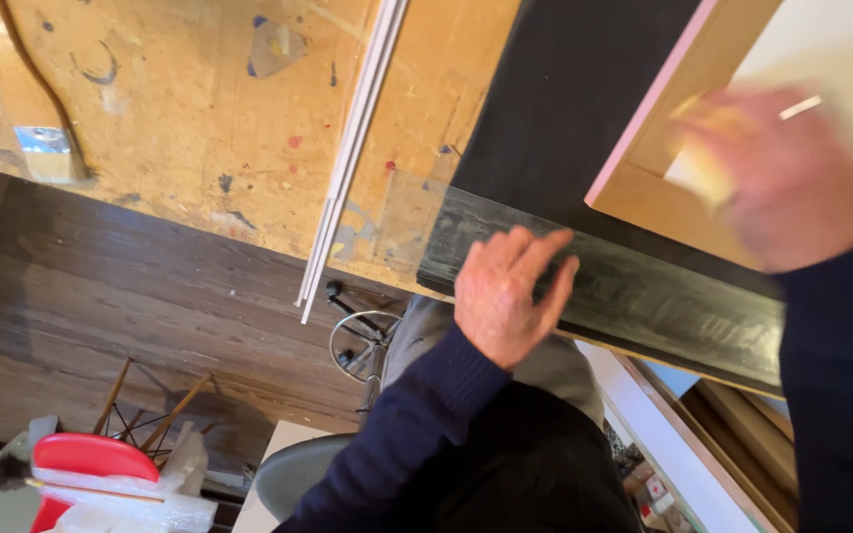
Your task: The recorder prepares an art frame by cleaning the glass and applying adhesive paper tape to the mat board.
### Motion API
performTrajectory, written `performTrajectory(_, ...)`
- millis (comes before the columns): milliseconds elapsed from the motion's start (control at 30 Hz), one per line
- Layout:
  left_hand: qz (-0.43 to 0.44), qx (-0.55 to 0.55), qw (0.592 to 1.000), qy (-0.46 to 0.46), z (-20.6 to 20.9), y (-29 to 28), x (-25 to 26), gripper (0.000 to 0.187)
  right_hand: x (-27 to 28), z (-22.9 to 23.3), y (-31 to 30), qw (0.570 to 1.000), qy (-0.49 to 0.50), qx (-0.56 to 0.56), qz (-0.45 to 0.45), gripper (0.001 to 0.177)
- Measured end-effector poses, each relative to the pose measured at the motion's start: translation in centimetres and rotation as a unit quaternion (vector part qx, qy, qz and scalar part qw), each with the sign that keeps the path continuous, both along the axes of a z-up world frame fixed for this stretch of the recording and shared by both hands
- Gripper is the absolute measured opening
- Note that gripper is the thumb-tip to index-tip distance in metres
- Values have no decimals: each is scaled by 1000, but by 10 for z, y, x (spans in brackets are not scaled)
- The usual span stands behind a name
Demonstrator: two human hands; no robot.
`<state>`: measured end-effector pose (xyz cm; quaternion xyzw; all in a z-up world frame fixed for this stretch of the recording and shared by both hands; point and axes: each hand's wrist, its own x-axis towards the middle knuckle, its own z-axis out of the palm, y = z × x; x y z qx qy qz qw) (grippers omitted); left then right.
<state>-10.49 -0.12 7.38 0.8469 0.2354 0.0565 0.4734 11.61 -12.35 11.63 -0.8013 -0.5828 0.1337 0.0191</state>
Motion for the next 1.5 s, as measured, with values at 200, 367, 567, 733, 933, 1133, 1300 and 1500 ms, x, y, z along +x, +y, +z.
performTrajectory(200, 19, 34, 998, -49, -33, 9, 40, 17, -7, 16, -56, 970, 131, 127, -161, 33)
performTrajectory(367, -39, 113, 990, -75, -55, 15, 80, 9, -55, 29, -78, 949, 123, 136, -256, 34)
performTrajectory(567, -136, 203, 965, -97, -54, 14, 92, 9, -91, 28, -114, 894, 149, 128, -402, 34)
performTrajectory(733, -207, 260, 937, -106, -50, 23, 98, 13, -106, 24, -132, 873, 151, 149, -440, 34)
performTrajectory(933, -159, 187, 961, -124, -27, 47, 90, 9, -116, 11, -141, 864, 140, 208, -437, 30)
performTrajectory(1133, 8, 144, 988, 57, -28, 66, -57, 21, -112, -16, -107, 913, 98, 200, -341, 37)
performTrajectory(1300, -7, 34, 996, 86, 9, 38, -85, 15, -105, -39, -87, 937, 96, 175, -287, 36)
performTrajectory(1500, -23, 27, 999, 32, 9, 19, -95, 11, -117, -57, -98, 945, 31, 115, -304, 31)
